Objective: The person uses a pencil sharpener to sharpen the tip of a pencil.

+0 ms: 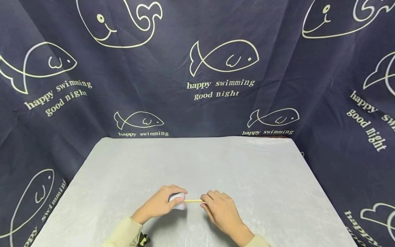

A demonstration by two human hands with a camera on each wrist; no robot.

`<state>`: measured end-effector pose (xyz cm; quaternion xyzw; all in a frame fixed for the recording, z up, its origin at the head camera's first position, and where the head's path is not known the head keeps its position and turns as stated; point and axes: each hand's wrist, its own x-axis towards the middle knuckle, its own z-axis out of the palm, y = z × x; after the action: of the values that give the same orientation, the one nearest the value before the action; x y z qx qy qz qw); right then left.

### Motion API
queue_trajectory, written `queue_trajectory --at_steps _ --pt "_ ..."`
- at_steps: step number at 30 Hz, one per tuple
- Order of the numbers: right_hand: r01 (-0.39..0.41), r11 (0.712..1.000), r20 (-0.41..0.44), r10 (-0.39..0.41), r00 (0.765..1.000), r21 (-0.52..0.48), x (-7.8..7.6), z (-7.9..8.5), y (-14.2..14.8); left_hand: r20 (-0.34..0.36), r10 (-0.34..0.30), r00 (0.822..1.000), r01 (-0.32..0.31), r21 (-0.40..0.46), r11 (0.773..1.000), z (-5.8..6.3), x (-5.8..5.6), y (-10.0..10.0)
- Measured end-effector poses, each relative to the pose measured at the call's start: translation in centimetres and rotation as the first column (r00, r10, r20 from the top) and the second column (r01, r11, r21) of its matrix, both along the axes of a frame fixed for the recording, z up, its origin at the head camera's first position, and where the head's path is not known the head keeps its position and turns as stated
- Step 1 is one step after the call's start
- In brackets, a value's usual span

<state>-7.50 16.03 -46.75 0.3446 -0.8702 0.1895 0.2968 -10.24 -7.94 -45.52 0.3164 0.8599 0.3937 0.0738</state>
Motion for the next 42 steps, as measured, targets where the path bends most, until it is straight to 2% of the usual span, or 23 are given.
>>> queue_trajectory --at_steps 3,5,7,9,12,13,14,15,16,18,20,21,22,23,24,25,27,29,31,34,36,38,42 --pt "-0.001 1.0 -0.176 -0.003 0.984 -0.019 -0.4 -0.3 -0.1 0.153 -0.001 0.988 -0.007 0.05 0.999 0.2 -0.3 -0.1" --pt "-0.029 0.999 -0.245 0.018 0.969 -0.041 -0.6 -0.3 -0.1 0.214 -0.014 0.977 -0.005 0.086 0.996 0.4 -0.4 -0.2" --pt "-0.078 0.995 -0.29 0.056 0.955 -0.064 -0.6 -0.2 -0.1 0.228 -0.036 0.973 0.012 0.106 0.994 0.6 -0.3 -0.2" --pt "-0.11 0.991 -0.287 0.083 0.954 -0.077 -0.4 0.1 0.0 0.192 -0.052 0.98 0.031 0.112 0.993 1.0 0.0 -0.2" --pt "-0.125 0.987 -0.097 0.115 0.989 -0.103 0.2 0.9 0.0 0.037 -0.063 0.997 0.059 0.097 0.994 1.2 0.6 -0.1" --pt "-0.12 0.986 0.032 0.124 0.992 -0.117 0.5 1.3 0.1 -0.033 -0.062 0.997 0.065 0.089 0.994 1.2 0.8 -0.1" --pt "-0.108 0.985 0.198 0.134 0.971 -0.135 0.6 1.8 0.2 -0.117 -0.064 0.991 0.074 0.08 0.994 1.1 1.1 0.0" --pt "-0.099 0.982 0.376 0.153 0.914 -0.16 0.7 2.4 0.4 -0.201 -0.065 0.978 0.081 0.071 0.994 0.9 1.3 0.1" --pt "-0.087 0.976 0.543 0.184 0.819 -0.2 0.7 2.8 0.6 -0.267 -0.066 0.961 0.086 0.064 0.994 0.7 1.6 0.2" --pt "-0.065 0.946 0.763 0.296 0.575 -0.318 0.4 3.3 1.0 -0.416 -0.077 0.906 0.102 0.038 0.994 0.3 2.1 0.4" --pt "-0.017 0.901 0.846 0.414 0.334 -0.434 0.0 3.4 1.2 -0.551 -0.097 0.829 0.108 -0.012 0.994 0.1 2.3 0.5" --pt "-0.004 0.877 0.848 0.465 0.252 -0.48 -0.2 3.2 1.3 -0.602 -0.105 0.791 0.105 -0.034 0.994 0.1 2.3 0.5" --pt "0.006 0.858 0.843 0.502 0.195 -0.513 -0.3 2.9 1.3 -0.641 -0.114 0.759 0.101 -0.056 0.993 0.1 2.3 0.4" --pt "0.013 0.848 0.838 0.52 0.166 -0.529 -0.4 2.7 1.2 -0.676 -0.122 0.727 0.094 -0.078 0.992 0.1 2.2 0.4" --pt "0.017 0.854 0.844 0.51 0.167 -0.52 -0.4 2.5 1.1 -0.695 -0.131 0.707 0.089 -0.096 0.991 0.1 2.1 0.3" --pt "0.015 0.868 0.853 0.484 0.195 -0.496 -0.3 2.4 1.1 -0.692 -0.131 0.71 0.082 -0.103 0.991 0.0 2.1 0.3" --pt "-0.013 0.909 0.865 0.401 0.301 -0.417 -0.1 2.2 0.9 -0.661 -0.118 0.741 0.065 -0.104 0.992 -0.4 2.2 0.2" --pt "-0.034 0.945 0.844 0.306 0.44 -0.325 0.1 2.0 0.9 -0.607 -0.097 0.789 0.049 -0.095 0.994 -0.5 2.1 0.1" --pt "-0.048 0.969 0.77 0.222 0.598 -0.242 0.4 1.7 0.7 -0.54 -0.068 0.839 0.03 -0.078 0.996 -0.5 2.0 -0.1" --pt "-0.079 0.985 0.547 0.151 0.824 -0.153 0.7 1.2 0.5 -0.422 -0.021 0.907 0.005 -0.039 0.999 -0.3 1.6 -0.4" --pt "-0.093 0.99 0.341 0.125 0.932 -0.109 0.7 0.8 0.4 -0.333 0.005 0.943 -0.009 -0.012 1.0 0.0 1.3 -0.6" --pt "-0.111 0.991 0.158 0.122 0.98 -0.081 0.5 0.5 0.5 -0.233 0.013 0.972 -0.01 0.013 1.0 0.3 1.1 -0.8" --pt "-0.15 0.986 -0.056 0.146 0.988 -0.07 0.0 0.3 0.6 -0.019 -0.012 1.0 0.013 0.058 0.998 0.7 0.6 -1.0"
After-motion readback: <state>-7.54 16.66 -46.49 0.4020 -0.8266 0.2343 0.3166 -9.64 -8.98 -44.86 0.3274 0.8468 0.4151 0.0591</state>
